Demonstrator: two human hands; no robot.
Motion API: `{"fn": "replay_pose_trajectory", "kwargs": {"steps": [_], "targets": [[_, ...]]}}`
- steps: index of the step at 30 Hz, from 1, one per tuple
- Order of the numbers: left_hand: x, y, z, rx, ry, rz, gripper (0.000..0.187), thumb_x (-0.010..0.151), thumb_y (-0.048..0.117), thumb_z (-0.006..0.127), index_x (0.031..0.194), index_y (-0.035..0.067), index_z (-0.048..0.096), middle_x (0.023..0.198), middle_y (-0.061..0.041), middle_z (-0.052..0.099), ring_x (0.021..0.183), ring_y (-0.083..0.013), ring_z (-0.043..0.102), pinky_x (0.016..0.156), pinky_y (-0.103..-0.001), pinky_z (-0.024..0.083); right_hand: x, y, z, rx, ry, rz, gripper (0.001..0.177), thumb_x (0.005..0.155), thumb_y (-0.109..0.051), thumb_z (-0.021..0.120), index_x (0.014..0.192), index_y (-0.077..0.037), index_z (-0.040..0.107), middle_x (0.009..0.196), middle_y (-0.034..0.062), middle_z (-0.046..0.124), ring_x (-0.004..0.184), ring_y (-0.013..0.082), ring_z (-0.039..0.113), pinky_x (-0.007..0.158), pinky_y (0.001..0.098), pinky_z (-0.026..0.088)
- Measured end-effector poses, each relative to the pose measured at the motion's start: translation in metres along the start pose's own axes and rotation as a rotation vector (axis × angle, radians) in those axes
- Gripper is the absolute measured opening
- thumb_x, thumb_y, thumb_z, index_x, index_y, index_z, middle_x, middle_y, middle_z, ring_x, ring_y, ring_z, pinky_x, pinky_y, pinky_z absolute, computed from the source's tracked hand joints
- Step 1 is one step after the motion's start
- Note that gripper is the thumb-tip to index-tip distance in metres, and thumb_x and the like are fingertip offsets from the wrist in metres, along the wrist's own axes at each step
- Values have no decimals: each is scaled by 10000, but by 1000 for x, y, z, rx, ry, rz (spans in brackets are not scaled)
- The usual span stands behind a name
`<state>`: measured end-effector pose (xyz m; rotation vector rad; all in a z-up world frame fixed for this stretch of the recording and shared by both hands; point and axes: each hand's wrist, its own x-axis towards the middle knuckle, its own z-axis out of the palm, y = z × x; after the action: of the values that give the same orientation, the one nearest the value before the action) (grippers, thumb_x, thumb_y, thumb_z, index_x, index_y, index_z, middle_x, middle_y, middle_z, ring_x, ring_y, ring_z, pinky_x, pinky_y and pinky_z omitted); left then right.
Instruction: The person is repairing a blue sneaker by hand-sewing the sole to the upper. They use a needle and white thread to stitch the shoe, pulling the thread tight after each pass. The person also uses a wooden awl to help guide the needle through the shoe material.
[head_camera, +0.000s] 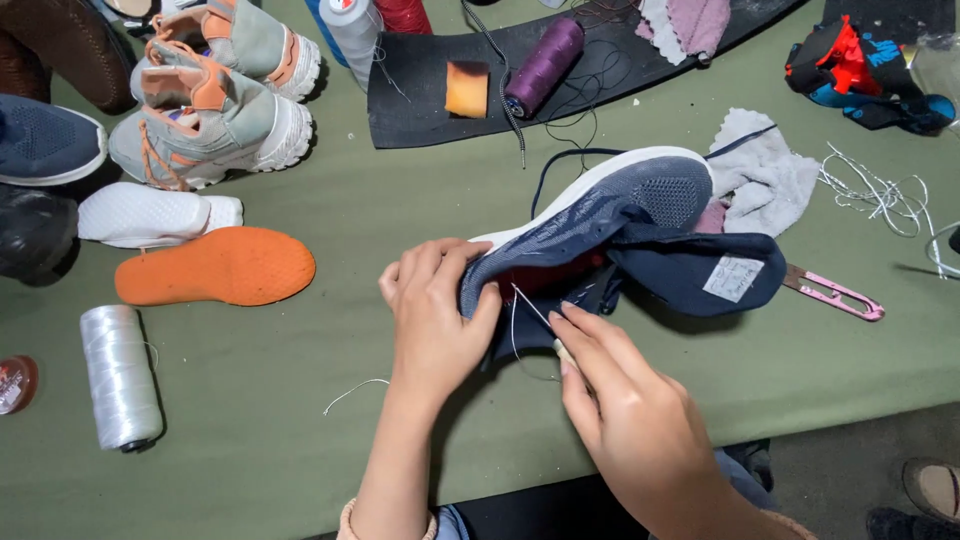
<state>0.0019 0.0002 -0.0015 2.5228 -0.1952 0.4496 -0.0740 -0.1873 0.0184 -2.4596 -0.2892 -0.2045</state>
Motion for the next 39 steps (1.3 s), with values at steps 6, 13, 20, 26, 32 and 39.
{"fn": "replay_pose_trajectory", "kwargs": {"steps": [6,13,20,26,32,39], "targets": [[15,-7,5,-45,-65,-111,273,816,260,589,1024,215,760,1052,53,744,1031,-190,619,978,-388,282,26,0,26,-60,1,-22,384,945,-178,604,1326,-171,651,1398,-10,649,917,265,731,646,473,582],[51,-30,9,-155,-303,-394,319,772,303,561,959,168,781,1035,23,778,1077,-194,660,999,-342,438,52,-3,51,-220,-151,153,413,987,-281,541,1396,-237,579,931,89,737,604,529,680,520,655,529],[57,-51,23,-256,-256,-550,163,744,252,716,855,207,826,744,-22,720,703,-225,683,743,-352,525,60,-3,48,-225,-159,125,334,1006,-247,504,1312,-224,634,848,76,745,648,400,761,597,571,626],[59,-49,25,-211,-242,-513,124,744,241,747,835,214,826,678,-26,732,665,-255,698,668,-330,521,59,1,60,-302,-134,113,361,1009,-257,498,1346,-230,624,807,87,708,611,410,747,584,577,628],[61,-42,25,-122,-256,-509,128,800,171,730,878,146,828,751,-127,739,779,-377,719,753,-412,549,59,-3,62,-331,-94,93,375,1002,-266,529,1360,-224,636,833,95,712,617,406,750,584,574,628],[63,-42,25,-88,-258,-488,134,831,160,736,921,134,832,804,-167,747,838,-424,727,794,-443,553,62,-1,69,-380,-21,30,345,972,-256,588,1304,-237,680,802,47,683,559,367,739,530,528,620]]}}
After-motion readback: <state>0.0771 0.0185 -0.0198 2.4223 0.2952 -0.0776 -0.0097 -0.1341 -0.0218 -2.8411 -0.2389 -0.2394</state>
